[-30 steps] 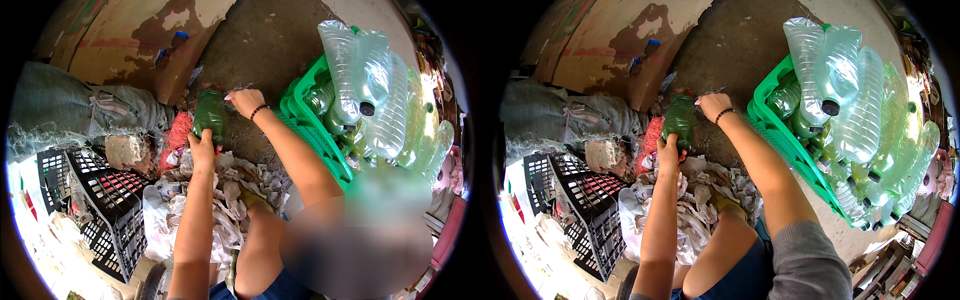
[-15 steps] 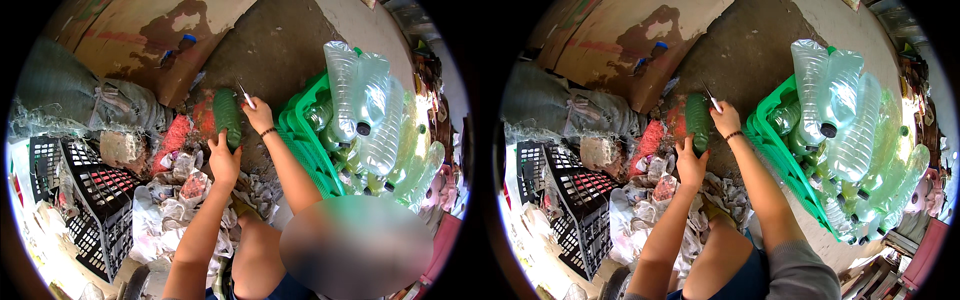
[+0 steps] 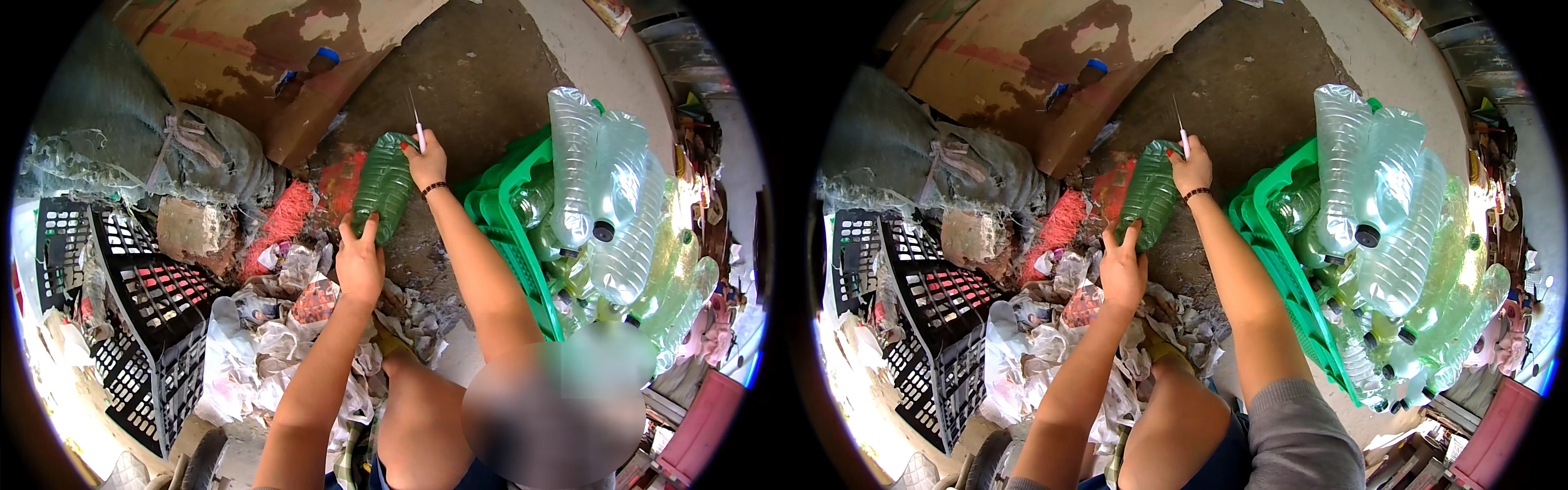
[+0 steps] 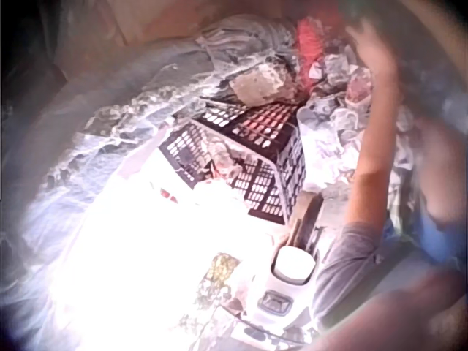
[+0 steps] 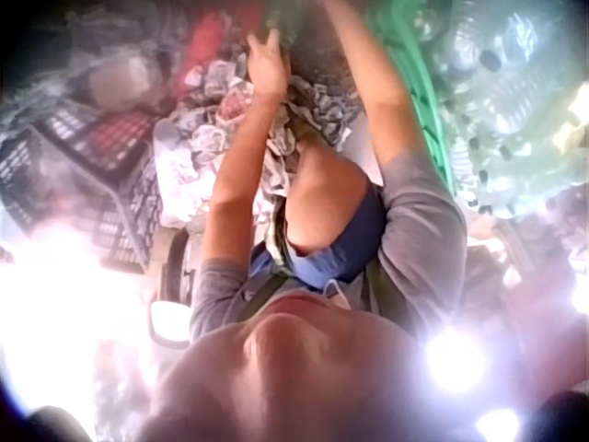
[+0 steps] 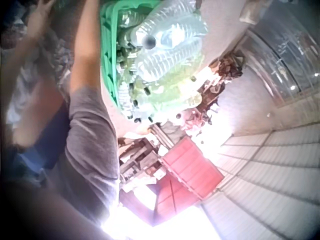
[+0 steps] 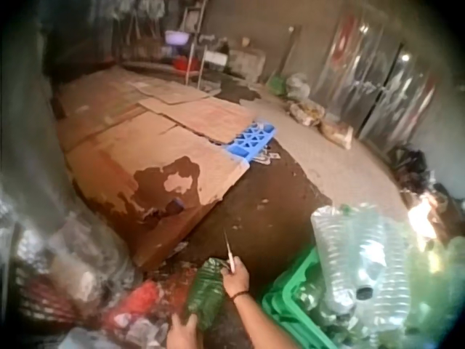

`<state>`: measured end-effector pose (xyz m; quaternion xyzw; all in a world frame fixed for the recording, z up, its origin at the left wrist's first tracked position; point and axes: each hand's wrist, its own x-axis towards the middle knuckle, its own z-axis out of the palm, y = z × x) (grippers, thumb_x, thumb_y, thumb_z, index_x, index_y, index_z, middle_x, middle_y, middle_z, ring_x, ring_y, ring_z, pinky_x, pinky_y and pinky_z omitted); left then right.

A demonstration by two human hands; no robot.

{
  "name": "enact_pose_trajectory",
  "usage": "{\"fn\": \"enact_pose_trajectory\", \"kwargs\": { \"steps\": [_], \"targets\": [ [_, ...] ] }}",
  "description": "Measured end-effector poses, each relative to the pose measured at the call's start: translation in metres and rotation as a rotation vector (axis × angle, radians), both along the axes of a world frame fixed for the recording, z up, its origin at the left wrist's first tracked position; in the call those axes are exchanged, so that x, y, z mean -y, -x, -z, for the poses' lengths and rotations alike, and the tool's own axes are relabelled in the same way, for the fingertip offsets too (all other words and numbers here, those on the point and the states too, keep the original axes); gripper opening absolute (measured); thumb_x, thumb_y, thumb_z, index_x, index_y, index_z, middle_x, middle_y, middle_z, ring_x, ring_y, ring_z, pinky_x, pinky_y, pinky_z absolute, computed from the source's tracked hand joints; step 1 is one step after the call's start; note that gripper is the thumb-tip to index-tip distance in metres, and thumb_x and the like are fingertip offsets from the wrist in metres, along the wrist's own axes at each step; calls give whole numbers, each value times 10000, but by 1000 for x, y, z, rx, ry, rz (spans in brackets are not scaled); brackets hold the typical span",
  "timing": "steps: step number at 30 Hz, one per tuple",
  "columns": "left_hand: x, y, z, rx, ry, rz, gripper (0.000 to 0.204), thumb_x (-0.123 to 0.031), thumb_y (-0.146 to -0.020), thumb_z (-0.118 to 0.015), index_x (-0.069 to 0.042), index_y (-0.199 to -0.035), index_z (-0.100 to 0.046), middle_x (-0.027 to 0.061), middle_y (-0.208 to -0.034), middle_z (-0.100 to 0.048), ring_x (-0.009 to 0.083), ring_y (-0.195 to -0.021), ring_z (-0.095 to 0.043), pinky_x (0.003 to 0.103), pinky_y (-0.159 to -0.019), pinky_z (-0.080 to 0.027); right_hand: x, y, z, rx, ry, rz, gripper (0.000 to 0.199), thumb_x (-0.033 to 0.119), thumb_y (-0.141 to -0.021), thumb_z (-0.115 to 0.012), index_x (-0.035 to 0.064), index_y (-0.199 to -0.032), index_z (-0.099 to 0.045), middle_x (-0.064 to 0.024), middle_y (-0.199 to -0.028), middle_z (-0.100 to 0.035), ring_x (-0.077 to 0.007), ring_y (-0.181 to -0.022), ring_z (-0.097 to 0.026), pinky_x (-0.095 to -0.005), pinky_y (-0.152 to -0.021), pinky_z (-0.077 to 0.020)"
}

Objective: The person sits on the ground and uses a knife to cut the tops off plastic bottles retrieved from a crate. They remove the caps and cut the bottles into sections, placing the cut pieces into a green basket.

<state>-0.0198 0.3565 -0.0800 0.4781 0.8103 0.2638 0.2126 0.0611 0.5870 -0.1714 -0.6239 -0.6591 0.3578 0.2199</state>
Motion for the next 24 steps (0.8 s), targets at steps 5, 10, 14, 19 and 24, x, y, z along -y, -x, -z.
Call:
{"fn": "enact_pose_trajectory", "kwargs": {
  "steps": [5,10,14,19,24],
  "targets": [
    [-13,5,-17,-36,-87,-21,458,-202,-864,-746,-166,-1289,-575,208,-1329,-495,430,-1039,-628,479,-812,-555,-5,-3,-17,-182,-176,69,207,122,-859,-748,27,-984,-615,-132,-988,-660,-292,-877,-643,-388,-789,-504],
    [-15,10,-17,-142,-130,-11,400,-245,-898,-708,-169,-1278,-610,223,-1332,-512,402,-996,-599,463,-833,-526,0,-2,-24,-265,-226,130,159,94,-867,-746,20,-921,-616,-91,-843,-625,-198,-718,-570,-329,-704,-482],
    [-15,8,-17,-140,-94,-11,403,-234,-896,-708,-175,-1282,-612,218,-1340,-512,396,-1021,-589,468,-844,-522,5,-3,-27,-326,-245,160,159,111,-874,-766,29,-909,-635,-17,-708,-558,-103,-655,-496,-283,-632,-448],
    [-13,8,-20,-130,-103,-11,430,-222,-885,-724,-172,-1292,-593,209,-1340,-499,398,-1043,-596,465,-869,-517,5,-4,-28,-374,-255,152,144,113,-891,-753,35,-940,-641,-2,-695,-543,-83,-650,-470,-270,-616,-435],
    [-9,13,-47,-138,-144,-5,497,-177,-861,-742,-178,-1327,-573,215,-1347,-486,402,-1062,-590,464,-891,-508,7,3,-45,-496,-261,116,134,124,-923,-712,30,-984,-638,-14,-714,-548,-88,-666,-477,-274,-625,-440]
  ]
}}
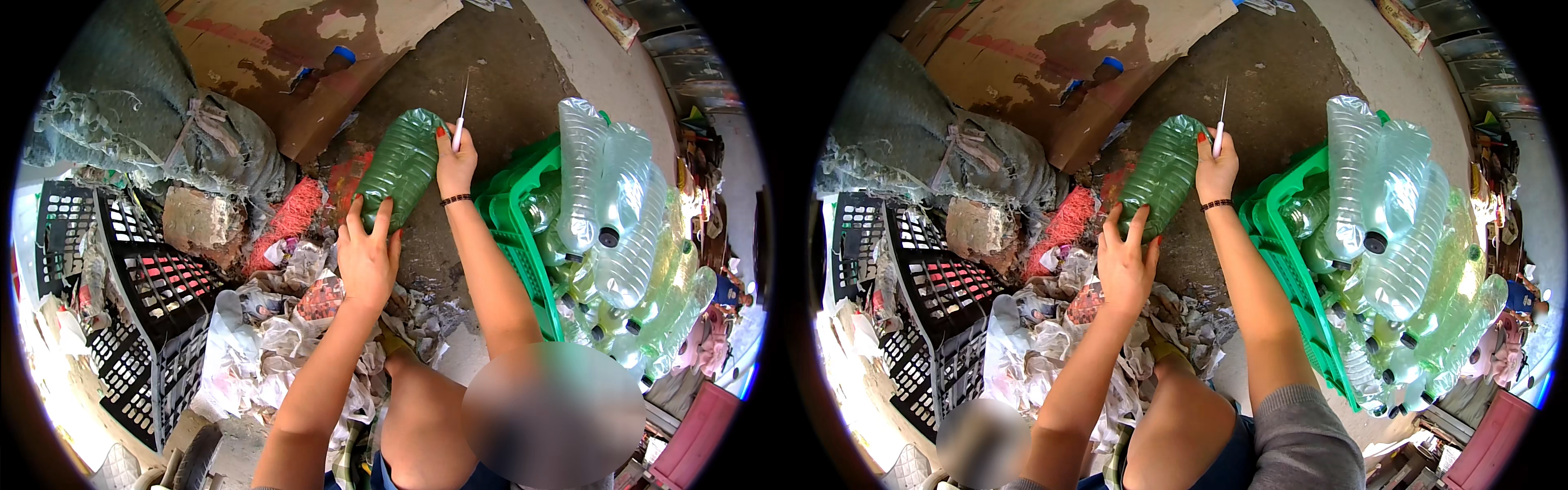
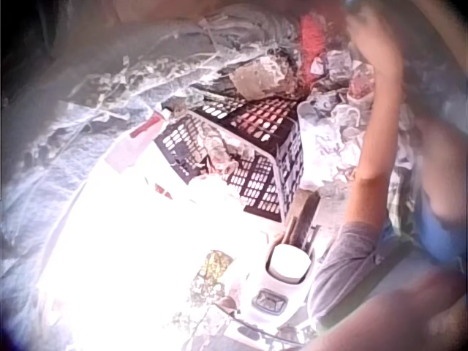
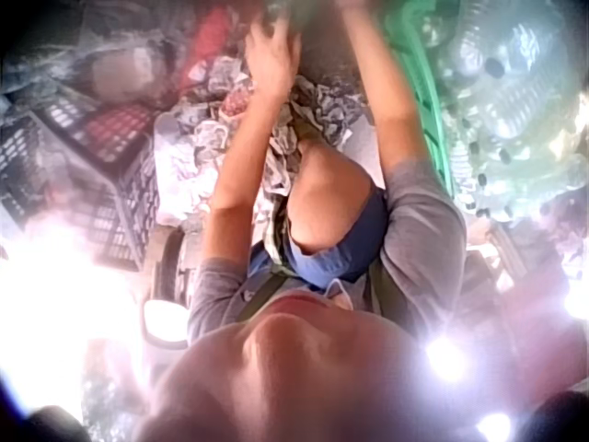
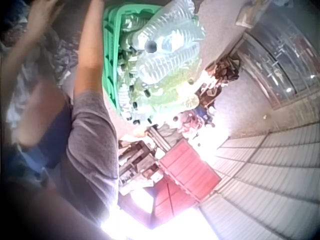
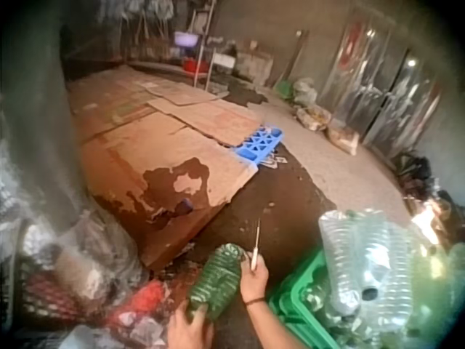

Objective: The person sits on the ground and uses a knife to cut the tops off plastic bottles retrieved from a crate. They remove the caps and cut the bottles into sections, placing the cut pieces into a green basket.

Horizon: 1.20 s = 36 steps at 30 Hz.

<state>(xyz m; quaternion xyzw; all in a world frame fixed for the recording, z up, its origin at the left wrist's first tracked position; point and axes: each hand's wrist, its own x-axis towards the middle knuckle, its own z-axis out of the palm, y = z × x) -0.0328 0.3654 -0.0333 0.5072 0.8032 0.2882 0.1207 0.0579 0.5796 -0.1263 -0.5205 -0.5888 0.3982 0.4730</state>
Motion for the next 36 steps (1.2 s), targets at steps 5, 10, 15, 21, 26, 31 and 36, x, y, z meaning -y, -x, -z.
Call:
{"fn": "enact_pose_trajectory", "kwargs": {
  "steps": [5,10,15,21,26,31,36],
  "targets": [
    [5,-4,5,115,35,-24,518,-108,-852,-726,-185,-1339,-568,197,-1359,-489,397,-1069,-562,467,-904,-486,-1,-9,-3,186,-7,-13,126,124,-951,-669,21,-990,-607,-50,-731,-541,-129,-682,-499,-299,-669,-465],
    [4,0,-21,177,31,-26,618,-143,-850,-752,-185,-1415,-505,230,-1401,-429,449,-1144,-540,477,-972,-485,9,-17,-8,179,28,0,106,99,-966,-653,18,-1011,-600,-18,-790,-570,-85,-732,-513,-253,-688,-457],
    [25,11,5,932,-108,-215,813,-340,-917,-746,-30,-1522,-302,241,-1406,-444,340,-1188,-577,387,-995,-485,17,-6,-26,-33,102,-151,47,62,-962,-663,36,-965,-623,58,-771,-532,-41,-706,-455,-216,-637,-399],
    [28,29,17,1709,22,-300,402,-291,-973,-688,-61,-1288,-591,25,-1139,-668,105,-963,-633,249,-770,-516,34,-13,-16,-287,216,-157,85,74,-941,-703,30,-1006,-670,48,-824,-609,-41,-748,-524,-210,-694,-451],
    [28,17,34,1706,-201,-373,196,-95,-996,-624,-62,-1189,-629,29,-1083,-686,117,-911,-651,279,-766,-554,71,-7,-43,-466,728,-56,251,314,-899,-778,130,-948,-615,87,-665,-463,-9,-425,-323,-232,-377,-190],
    [37,6,42,1667,-139,-437,235,-70,-995,-609,-77,-1228,-585,29,-1123,-668,126,-968,-638,289,-801,-542,115,-20,-58,-322,874,-271,385,289,-889,-788,7,-1119,-661,-39,-954,-693,-92,-814,-640,-253,-685,-511],
    [38,21,30,1870,-26,-345,423,-249,-991,-623,-86,-1368,-524,75,-1250,-640,217,-1122,-632,393,-989,-506,116,-37,-51,-231,643,-386,382,151,-906,-765,2,-1227,-623,-30,-1077,-696,-85,-940,-640,-262,-823,-533]
  ]
}}
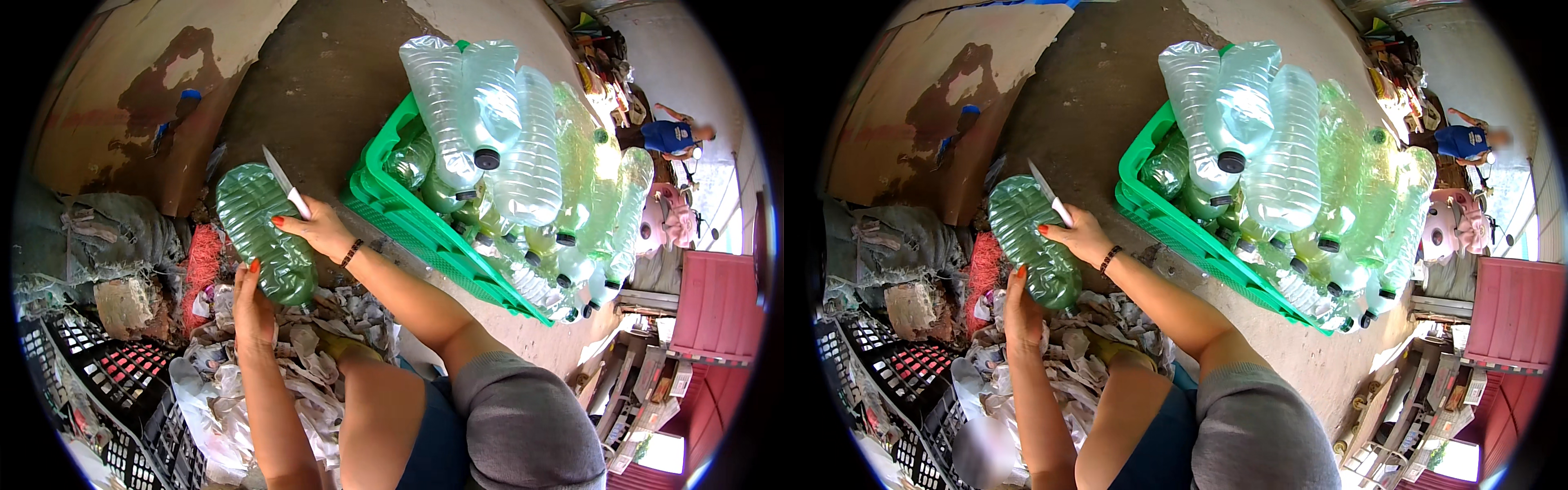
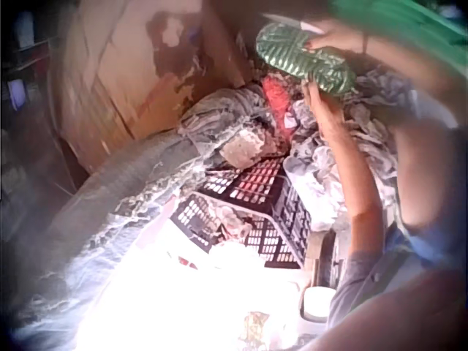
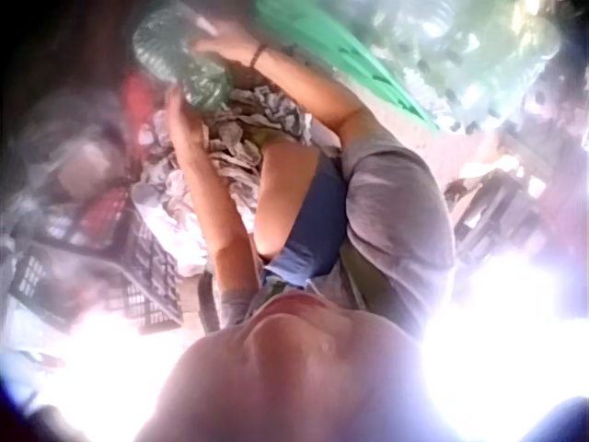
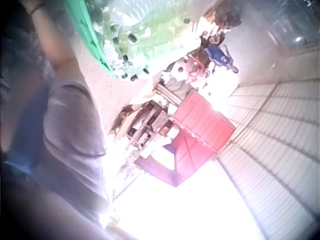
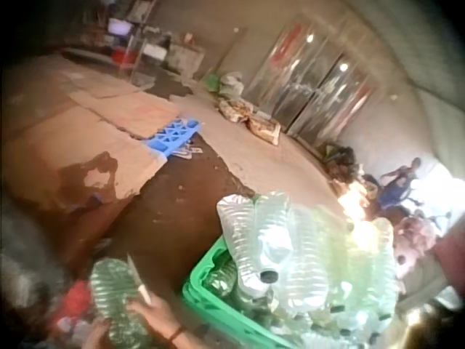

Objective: The person sits on the ground and uses a knife to cut the tops off plastic bottles retrieved from a crate. They remove the caps and cut the bottles into sections, placing the cut pieces into a green basket.

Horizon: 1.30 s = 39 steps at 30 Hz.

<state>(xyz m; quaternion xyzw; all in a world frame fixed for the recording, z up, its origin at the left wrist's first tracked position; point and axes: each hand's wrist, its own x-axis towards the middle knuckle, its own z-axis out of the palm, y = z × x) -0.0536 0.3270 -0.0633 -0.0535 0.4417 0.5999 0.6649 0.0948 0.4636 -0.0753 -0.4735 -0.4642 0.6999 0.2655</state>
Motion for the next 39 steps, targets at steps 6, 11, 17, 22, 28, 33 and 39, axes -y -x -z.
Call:
{"fn": "enact_pose_trajectory", "kwargs": {
  "steps": [6,11,17,22,28,33,39],
  "targets": [
    [-13,4,8,-17,-117,-101,311,-183,-992,-632,-58,-1274,-587,66,-1246,-652,175,-1110,-627,338,-965,-501,1,2,-12,72,-150,-53,348,180,-897,-774,-9,-1163,-653,-31,-998,-712,-64,-880,-612,-262,-777,-522],
    [-11,10,22,-300,-52,-138,165,-36,-934,-702,-80,-1070,-619,33,-1027,-709,106,-897,-642,261,-833,-508,9,5,-13,252,-403,-67,342,251,-850,-790,-5,-1017,-637,-121,-722,-589,-143,-629,-483,-342,-599,-452],
    [-11,11,11,-253,43,10,135,-85,-946,-708,-106,-993,-583,7,-1031,-697,74,-933,-608,215,-870,-448,11,9,-46,548,-449,-71,356,231,-856,-791,-9,-1081,-654,-81,-782,-675,-97,-662,-578,-280,-611,-485],
    [4,-1,54,-44,71,161,244,-268,-895,-768,-169,-1065,-622,-69,-993,-631,93,-820,-515,282,-797,-399,6,-6,-61,740,-672,-143,355,329,-856,-773,49,-1047,-665,-179,-786,-693,-321,-695,-699,-388,-585,-523],
    [-4,-30,81,349,39,173,402,-269,-919,-743,-144,-1269,-592,-45,-1054,-659,150,-912,-629,397,-1011,-418,3,0,-108,1046,-860,-276,324,315,-874,-709,48,-995,-570,-142,-791,-672,-342,-662,-683,-458,-551,-533],
    [-19,-44,44,374,-94,130,408,-276,-925,-736,-129,-1276,-589,-14,-1186,-671,165,-1115,-616,418,-1072,-388,9,5,-124,1094,-907,-228,276,249,-868,-711,42,-980,-567,-115,-774,-659,-294,-666,-691,-395,-540,-534],
    [-12,-31,42,296,-49,82,400,-249,-925,-725,-113,-1276,-591,29,-1266,-647,198,-1198,-590,417,-1077,-404,16,11,-114,1054,-912,-252,300,248,-850,-720,18,-967,-566,-110,-701,-669,-285,-641,-694,-397,-532,-534]
  ]
}}
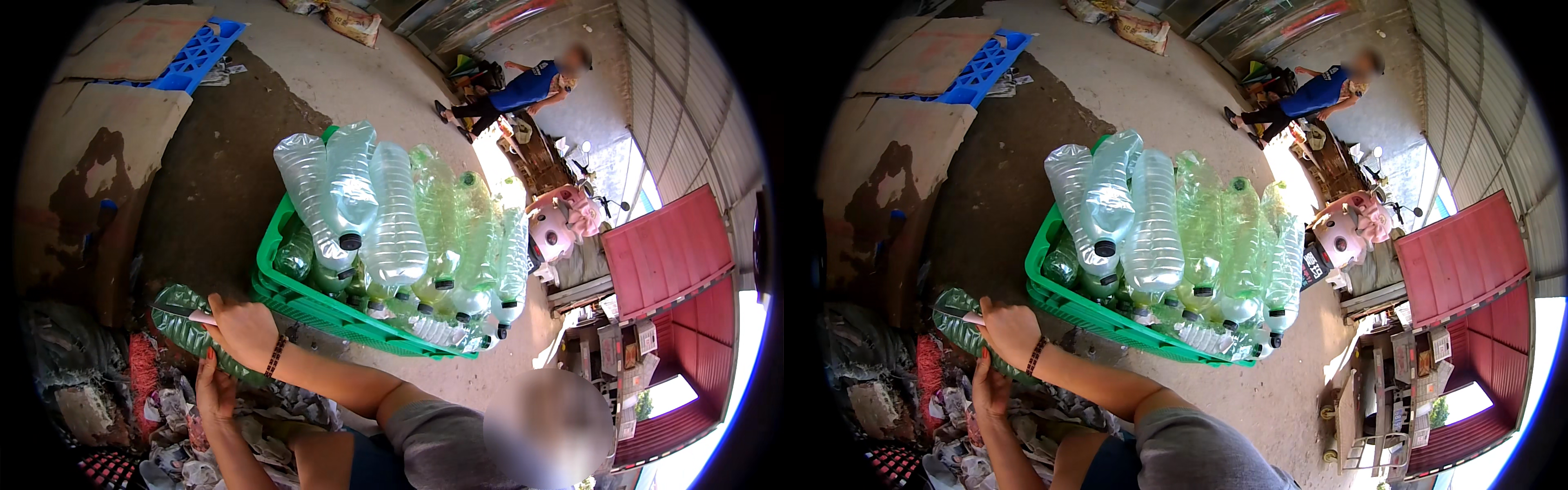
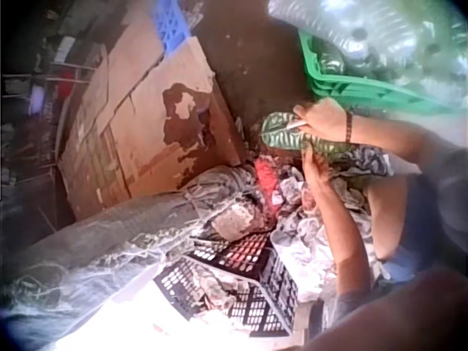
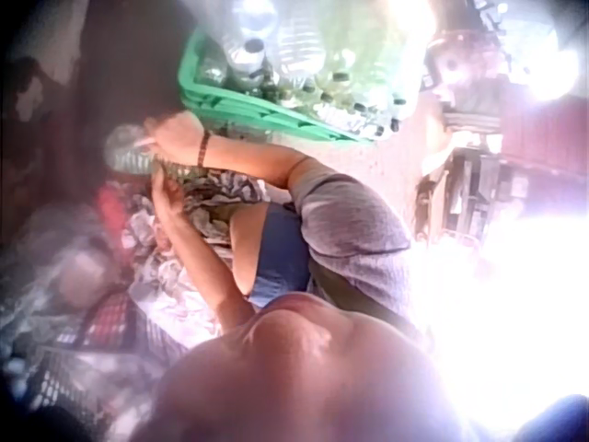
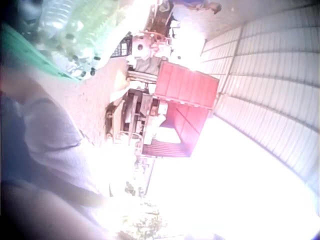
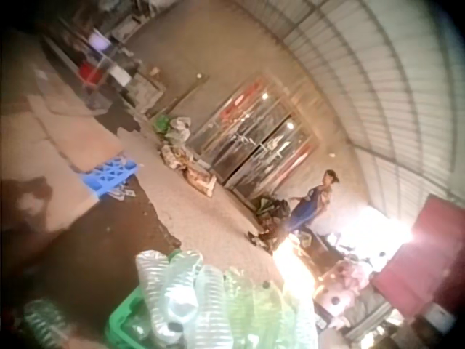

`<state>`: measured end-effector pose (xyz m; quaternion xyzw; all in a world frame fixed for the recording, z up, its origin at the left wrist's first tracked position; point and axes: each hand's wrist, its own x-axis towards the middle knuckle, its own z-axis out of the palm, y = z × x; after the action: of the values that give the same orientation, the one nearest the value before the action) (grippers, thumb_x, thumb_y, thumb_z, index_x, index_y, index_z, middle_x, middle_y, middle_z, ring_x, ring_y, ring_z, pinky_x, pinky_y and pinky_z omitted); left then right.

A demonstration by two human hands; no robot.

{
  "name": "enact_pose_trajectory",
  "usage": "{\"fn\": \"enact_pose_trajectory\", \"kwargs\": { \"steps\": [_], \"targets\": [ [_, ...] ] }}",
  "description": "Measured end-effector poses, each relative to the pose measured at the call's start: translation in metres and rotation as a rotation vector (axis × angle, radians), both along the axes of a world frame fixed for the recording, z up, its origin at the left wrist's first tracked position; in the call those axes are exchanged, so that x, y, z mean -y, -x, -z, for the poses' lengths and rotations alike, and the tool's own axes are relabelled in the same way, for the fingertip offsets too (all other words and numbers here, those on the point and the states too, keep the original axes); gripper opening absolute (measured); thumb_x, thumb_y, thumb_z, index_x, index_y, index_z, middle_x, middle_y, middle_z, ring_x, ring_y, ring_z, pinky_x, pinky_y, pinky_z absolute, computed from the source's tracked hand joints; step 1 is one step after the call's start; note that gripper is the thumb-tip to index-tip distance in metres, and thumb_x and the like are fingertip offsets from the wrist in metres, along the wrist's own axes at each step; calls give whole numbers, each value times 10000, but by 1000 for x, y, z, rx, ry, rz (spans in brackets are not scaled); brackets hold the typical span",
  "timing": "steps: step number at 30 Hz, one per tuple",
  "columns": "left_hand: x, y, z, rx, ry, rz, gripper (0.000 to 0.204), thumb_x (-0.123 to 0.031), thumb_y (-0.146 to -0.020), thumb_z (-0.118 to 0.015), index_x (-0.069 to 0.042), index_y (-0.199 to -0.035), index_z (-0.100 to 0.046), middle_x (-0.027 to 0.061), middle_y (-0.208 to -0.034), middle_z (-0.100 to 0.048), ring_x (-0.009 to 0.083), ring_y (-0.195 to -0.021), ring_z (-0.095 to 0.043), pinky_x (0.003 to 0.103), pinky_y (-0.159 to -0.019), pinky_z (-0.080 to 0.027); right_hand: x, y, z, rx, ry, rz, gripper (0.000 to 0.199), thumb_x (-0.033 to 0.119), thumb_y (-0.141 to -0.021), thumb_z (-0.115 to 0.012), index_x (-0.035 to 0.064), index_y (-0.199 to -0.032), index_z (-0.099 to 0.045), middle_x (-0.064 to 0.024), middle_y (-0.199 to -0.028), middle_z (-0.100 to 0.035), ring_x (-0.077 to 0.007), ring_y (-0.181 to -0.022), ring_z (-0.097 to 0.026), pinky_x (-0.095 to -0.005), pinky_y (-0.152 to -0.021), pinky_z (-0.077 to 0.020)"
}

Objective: The person sits on the ground and uses a knife to cut the tops off plastic bottles retrieved from a crate. They remove the caps and cut the bottles into sections, placing the cut pieces into a green basket.

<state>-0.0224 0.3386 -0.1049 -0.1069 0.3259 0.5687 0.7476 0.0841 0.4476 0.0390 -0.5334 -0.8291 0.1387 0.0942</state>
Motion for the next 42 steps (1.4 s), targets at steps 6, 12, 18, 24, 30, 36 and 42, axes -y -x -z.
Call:
{"fn": "enact_pose_trajectory", "kwargs": {
  "steps": [6,12,18,24,30,36,42],
  "targets": [
    [-1,6,-15,-37,-26,12,413,-251,-963,-671,-87,-1327,-567,40,-1341,-609,205,-1246,-559,387,-1076,-399,-4,3,-2,33,67,53,313,288,-857,-712,25,-928,-560,-127,-724,-650,-305,-660,-689,-412,-523,-527],
    [3,4,-9,106,-149,-29,406,-238,-1000,-618,-137,-1378,-508,47,-1425,-548,219,-1327,-494,470,-1121,-335,0,3,7,8,15,-37,302,272,-847,-714,34,-950,-561,-123,-764,-661,-306,-657,-692,-414,-538,-535],
    [-11,18,-28,139,-163,-8,594,-194,-863,-620,-97,-1432,-478,70,-1448,-537,257,-1343,-483,498,-1141,-309,10,4,-2,-22,37,-81,349,285,-837,-715,32,-1008,-546,-133,-773,-655,-339,-659,-683,-434,-542,-525],
    [-4,22,-28,89,-114,-41,565,-185,-849,-601,-86,-1397,-510,83,-1426,-550,252,-1336,-489,461,-1130,-331,3,4,11,-231,107,-91,361,284,-826,-742,40,-997,-538,-159,-836,-674,-379,-755,-679,-473,-630,-537],
    [1,38,-74,-421,-111,-151,469,-67,-822,-619,-80,-1283,-538,60,-1284,-581,217,-1201,-526,434,-1091,-358,27,-4,-16,-487,163,-63,296,186,-846,-717,69,-1059,-549,-176,-852,-683,-407,-772,-664,-512,-658,-512],
    [10,35,-133,-957,-327,-22,286,72,-870,-695,-7,-1145,-702,54,-1121,-713,147,-1008,-657,283,-914,-531,50,-40,-58,-526,17,-67,237,227,-864,-718,80,-927,-543,-156,-733,-654,-400,-687,-644,-504,-574,-473],
    [22,-2,-197,-1376,-436,-35,305,26,-899,-677,-16,-1198,-640,61,-1146,-674,152,-1060,-616,292,-945,-481,86,-135,-120,-579,-319,32,181,169,-887,-676,66,-871,-528,-140,-775,-620,-376,-643,-626,-451,-548,-486]
  ]
}}
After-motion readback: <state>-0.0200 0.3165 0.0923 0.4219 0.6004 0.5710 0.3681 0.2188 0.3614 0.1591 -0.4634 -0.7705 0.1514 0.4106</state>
